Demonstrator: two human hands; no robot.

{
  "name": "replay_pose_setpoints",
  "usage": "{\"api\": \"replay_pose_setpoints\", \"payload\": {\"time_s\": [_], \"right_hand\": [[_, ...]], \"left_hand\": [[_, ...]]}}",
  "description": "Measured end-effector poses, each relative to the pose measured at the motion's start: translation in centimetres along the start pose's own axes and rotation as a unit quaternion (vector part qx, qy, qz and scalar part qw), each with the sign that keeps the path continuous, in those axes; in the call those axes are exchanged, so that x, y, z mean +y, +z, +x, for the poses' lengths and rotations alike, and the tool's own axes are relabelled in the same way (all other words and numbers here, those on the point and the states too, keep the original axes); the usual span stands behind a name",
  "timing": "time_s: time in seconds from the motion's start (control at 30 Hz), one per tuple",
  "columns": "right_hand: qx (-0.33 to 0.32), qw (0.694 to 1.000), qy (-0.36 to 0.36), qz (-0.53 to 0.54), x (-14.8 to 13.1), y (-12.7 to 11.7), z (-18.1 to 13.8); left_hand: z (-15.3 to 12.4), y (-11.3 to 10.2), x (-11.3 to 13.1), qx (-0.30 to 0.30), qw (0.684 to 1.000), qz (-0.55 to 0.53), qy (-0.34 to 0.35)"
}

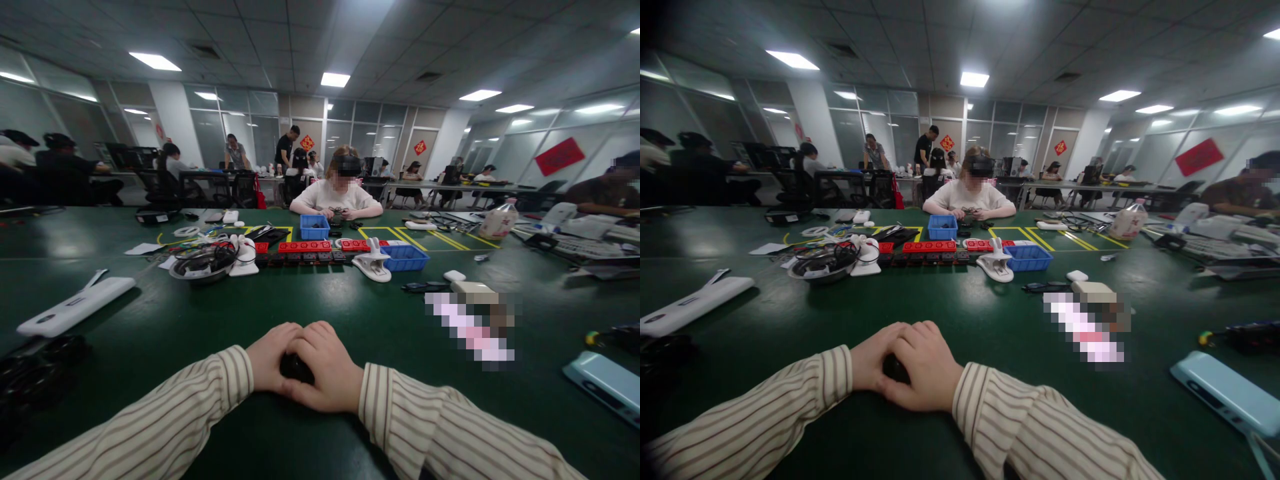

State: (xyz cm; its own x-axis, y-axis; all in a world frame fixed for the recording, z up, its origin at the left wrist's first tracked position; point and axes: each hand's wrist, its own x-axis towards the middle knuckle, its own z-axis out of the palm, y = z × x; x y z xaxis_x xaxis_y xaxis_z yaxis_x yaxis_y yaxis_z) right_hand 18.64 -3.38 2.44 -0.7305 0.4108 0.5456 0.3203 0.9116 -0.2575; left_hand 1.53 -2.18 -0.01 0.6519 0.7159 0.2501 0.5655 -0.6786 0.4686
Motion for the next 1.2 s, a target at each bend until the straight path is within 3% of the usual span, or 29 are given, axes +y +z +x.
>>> {"api": "replay_pose_setpoints", "payload": {"time_s": [0.13, 0.3, 0.67, 0.8, 1.0, 1.2], "right_hand": [[-0.012, 0.997, 0.072, -0.037, -0.03, 0.13, -0.08], [-0.042, 0.994, 0.082, -0.065, -0.17, 0.1, 0.03], [-0.008, 0.996, -0.087, 0.02, 0.21, 0.12, -0.01], [0.0, 0.994, -0.103, 0.031, -0.01, -0.09, -0.09], [0.054, 0.999, -0.001, -0.008, -0.22, -0.17, -0.11], [-0.009, 0.996, 0.075, -0.055, -0.2, 0.17, -0.08]], "left_hand": [[0.02, -0.23, 0.49, 0.0, 1.0, 0.004, -0.026], [0.01, -0.3, 0.78, -0.003, 0.999, 0.019, -0.029], [0.01, -0.17, 0.34, -0.03, 0.999, 0.032, -0.004], [-0.02, -0.13, 0.12, -0.041, 0.998, 0.044, 0.009], [-0.18, -0.21, 0.33, 0.0, 1.0, 0.013, -0.001], [-0.09, -0.3, 1.0, 0.011, 0.998, 0.049, -0.026]]}}
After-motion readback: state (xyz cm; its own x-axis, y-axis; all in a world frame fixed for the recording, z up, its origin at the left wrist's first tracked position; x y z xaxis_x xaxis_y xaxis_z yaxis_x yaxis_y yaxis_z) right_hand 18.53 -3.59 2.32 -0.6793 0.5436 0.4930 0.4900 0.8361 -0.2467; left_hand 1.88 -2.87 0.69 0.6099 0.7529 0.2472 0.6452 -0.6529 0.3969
